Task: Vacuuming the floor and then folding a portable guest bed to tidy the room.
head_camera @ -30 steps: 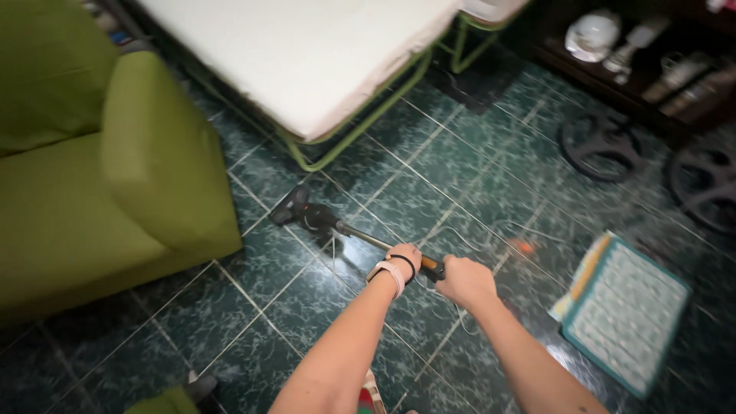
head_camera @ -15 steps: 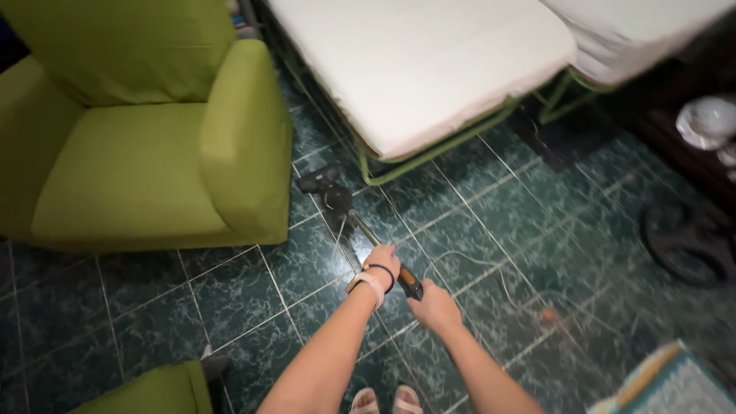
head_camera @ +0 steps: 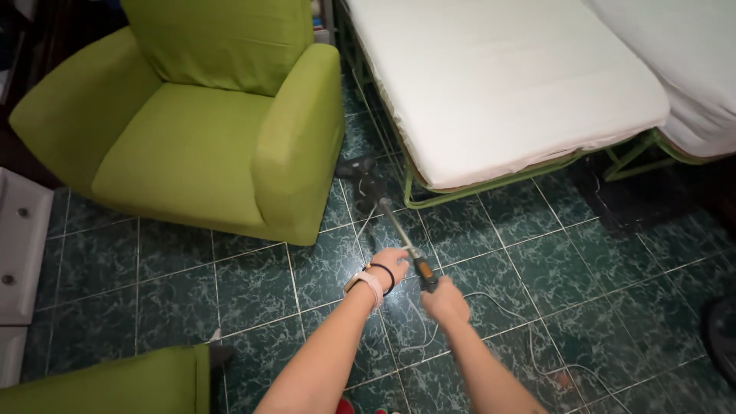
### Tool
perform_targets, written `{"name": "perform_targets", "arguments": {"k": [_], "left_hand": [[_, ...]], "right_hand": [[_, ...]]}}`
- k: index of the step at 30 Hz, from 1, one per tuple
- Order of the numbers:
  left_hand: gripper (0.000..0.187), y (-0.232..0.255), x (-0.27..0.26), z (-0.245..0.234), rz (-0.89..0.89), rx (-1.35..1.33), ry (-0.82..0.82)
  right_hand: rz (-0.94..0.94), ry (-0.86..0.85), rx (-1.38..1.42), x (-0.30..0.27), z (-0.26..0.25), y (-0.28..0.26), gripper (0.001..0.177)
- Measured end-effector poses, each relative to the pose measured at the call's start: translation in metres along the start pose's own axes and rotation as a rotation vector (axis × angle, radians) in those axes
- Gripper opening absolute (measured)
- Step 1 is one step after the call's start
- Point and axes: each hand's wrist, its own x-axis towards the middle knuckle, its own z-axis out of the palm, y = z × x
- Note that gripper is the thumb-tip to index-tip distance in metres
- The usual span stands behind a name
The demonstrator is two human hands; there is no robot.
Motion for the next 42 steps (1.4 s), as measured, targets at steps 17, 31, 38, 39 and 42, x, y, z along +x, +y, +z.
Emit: {"name": "perform_targets", "arguments": {"k": [17, 31, 38, 39, 42], "left_hand": [[0.059, 0.073, 0.025, -0.036, -0.069, 0.062, -0.462], [0.048, -0.032, 0.084, -0.109, 0.055, 0.009, -0.17], [0.043, -0.051, 0.085, -0.132, 0.113, -0.033, -0.058], [0.04, -0.047, 0.08, -0.138, 0.115, -0.021, -0.076], [0.036, -0.058, 0.071, -0.127, 0.058, -0.095, -0.111]], "right_hand": [[0.119, 0.033, 0.065, -0.024, -0.038, -0.028, 0.05], [-0.001, 0.169, 0.229, 0.054, 0.017, -0.176, 0.05], [-0.025, -0.038, 0.549, 0.065, 0.039, -0.18, 0.037], [-0.053, -0.095, 0.636, 0.07, 0.05, -0.167, 0.036], [-0.044, -0.146, 0.678, 0.04, 0.057, -0.148, 0.033]]}}
